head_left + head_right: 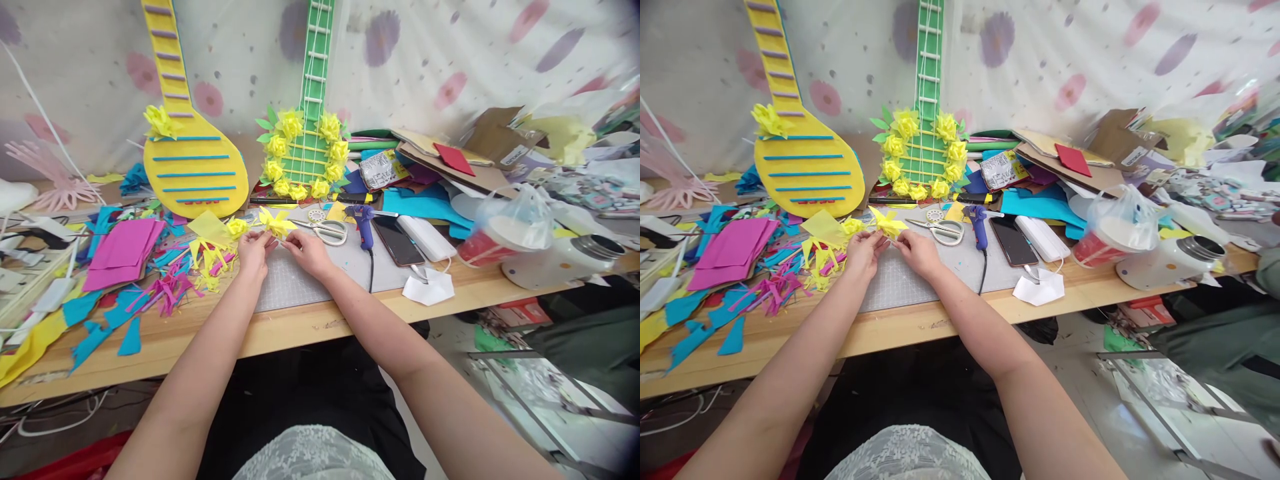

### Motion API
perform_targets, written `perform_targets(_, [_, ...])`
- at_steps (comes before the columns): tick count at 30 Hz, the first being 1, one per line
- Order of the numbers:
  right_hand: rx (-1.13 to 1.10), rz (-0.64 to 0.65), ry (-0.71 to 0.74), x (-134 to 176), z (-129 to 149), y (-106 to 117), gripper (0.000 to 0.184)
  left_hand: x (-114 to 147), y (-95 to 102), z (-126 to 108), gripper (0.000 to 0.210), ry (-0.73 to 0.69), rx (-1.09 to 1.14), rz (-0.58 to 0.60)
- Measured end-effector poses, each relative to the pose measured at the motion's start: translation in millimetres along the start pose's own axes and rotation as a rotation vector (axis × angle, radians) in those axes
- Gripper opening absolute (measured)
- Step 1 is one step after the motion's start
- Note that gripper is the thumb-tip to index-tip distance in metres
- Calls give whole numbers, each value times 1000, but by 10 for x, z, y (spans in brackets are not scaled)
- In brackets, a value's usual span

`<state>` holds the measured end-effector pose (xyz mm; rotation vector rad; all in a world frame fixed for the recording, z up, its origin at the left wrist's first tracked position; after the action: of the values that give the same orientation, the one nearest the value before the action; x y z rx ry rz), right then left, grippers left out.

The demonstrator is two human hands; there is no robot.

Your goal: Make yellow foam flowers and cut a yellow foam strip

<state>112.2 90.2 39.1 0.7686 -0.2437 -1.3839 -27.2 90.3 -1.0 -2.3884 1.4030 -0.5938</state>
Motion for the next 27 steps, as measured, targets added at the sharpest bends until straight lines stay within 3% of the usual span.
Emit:
perform_targets(4, [-135,-17,-95,-22,-77,-28,21,5,18,-16,39,-27,-10,-28])
perform_targets(10, [-650,141,-520,23,-279,-234,34,22,72,-23,37,-14,16,-102])
perform_targets(15, [-787,272,-566,42,-191,-278,29,51,58,9,39,59,43,-101])
perform_targets(20, [-665,452,-478,52,-143,-375,32,31,20,85,32,161,124,-45])
perform_targets(22, [-637,437,-397,21,-128,-371,42,22,32,104,30,197,128,-50])
perform_targets(24, [-635,331,-363,-30,-169,-321,45,23,47,103,29,216,111,-62])
perform_targets(27, [-662,141,-365,-98,-268,-229,29,47,40,93,28,227,74,-57])
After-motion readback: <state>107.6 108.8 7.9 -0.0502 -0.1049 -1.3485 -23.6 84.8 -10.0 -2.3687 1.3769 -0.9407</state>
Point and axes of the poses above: each hand's wrist, its own x-axis away from the middle knuckle, its own y-axis out of the back of the hand, z = x × y, the point moved 9 cm from there along -x, towards the middle knuckle, and after that the axes turned 5 degrees about -y, right-handed, at the moved point
